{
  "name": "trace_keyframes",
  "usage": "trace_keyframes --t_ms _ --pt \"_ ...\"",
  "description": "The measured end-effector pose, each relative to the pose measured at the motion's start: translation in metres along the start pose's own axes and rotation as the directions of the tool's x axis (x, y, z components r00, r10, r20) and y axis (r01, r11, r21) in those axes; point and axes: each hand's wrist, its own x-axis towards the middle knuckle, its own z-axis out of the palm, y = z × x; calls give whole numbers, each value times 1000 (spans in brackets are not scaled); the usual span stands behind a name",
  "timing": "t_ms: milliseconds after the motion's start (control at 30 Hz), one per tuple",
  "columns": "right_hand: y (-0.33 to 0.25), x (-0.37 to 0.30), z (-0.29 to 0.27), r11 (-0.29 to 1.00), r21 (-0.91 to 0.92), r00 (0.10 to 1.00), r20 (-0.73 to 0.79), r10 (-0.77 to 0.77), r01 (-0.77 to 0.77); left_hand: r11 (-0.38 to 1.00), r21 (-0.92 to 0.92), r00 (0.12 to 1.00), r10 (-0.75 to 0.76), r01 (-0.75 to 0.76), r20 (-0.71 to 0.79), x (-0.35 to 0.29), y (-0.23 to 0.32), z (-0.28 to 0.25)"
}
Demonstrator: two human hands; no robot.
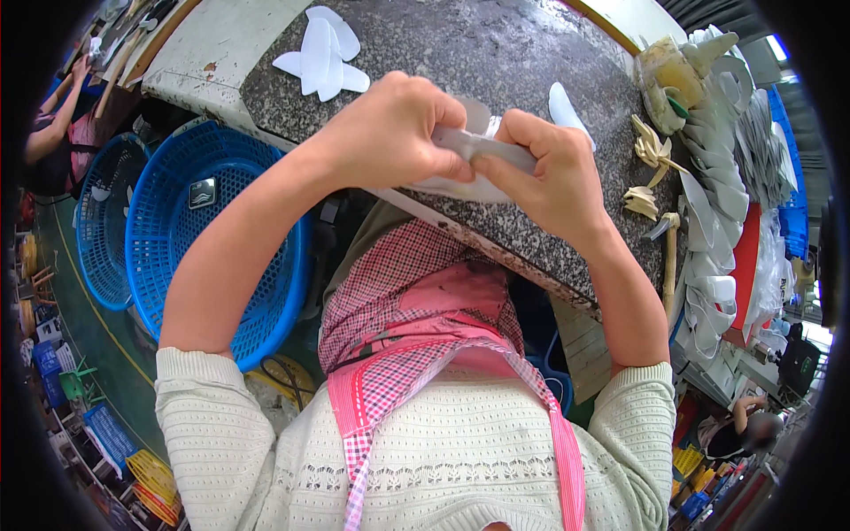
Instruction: The person inserts curved lining pieces into the interior of white shoe uppers, pressing and smoothing the materials together along the edges by hand across multiple shoe components.
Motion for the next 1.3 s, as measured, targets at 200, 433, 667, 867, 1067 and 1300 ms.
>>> trace_keyframes --t_ms 200,433,667,867,1067,1300 --pt "9 2 4 999 -47 1000 -3 -1 1 967 229 990 -129 114 52 7 3 -1" --pt "25 3 -21 739 666 944 300 -137 -104 970 -225 986 120 -91 118 -2 6 -11" --pt "11 2 -40 763 643 903 361 -233 -61 996 -88 989 13 0 146 1 31 -10" --pt "8 -1 -36 762 647 963 216 -159 -19 980 -173 983 119 -94 139 2 28 -7" --pt "6 -7 -25 546 830 970 215 -118 -118 808 -581 965 219 -97 145 0 17 8" --pt "12 -2 -20 965 256 994 -75 81 -59 967 250 986 91 -53 -143 -1 42 10"
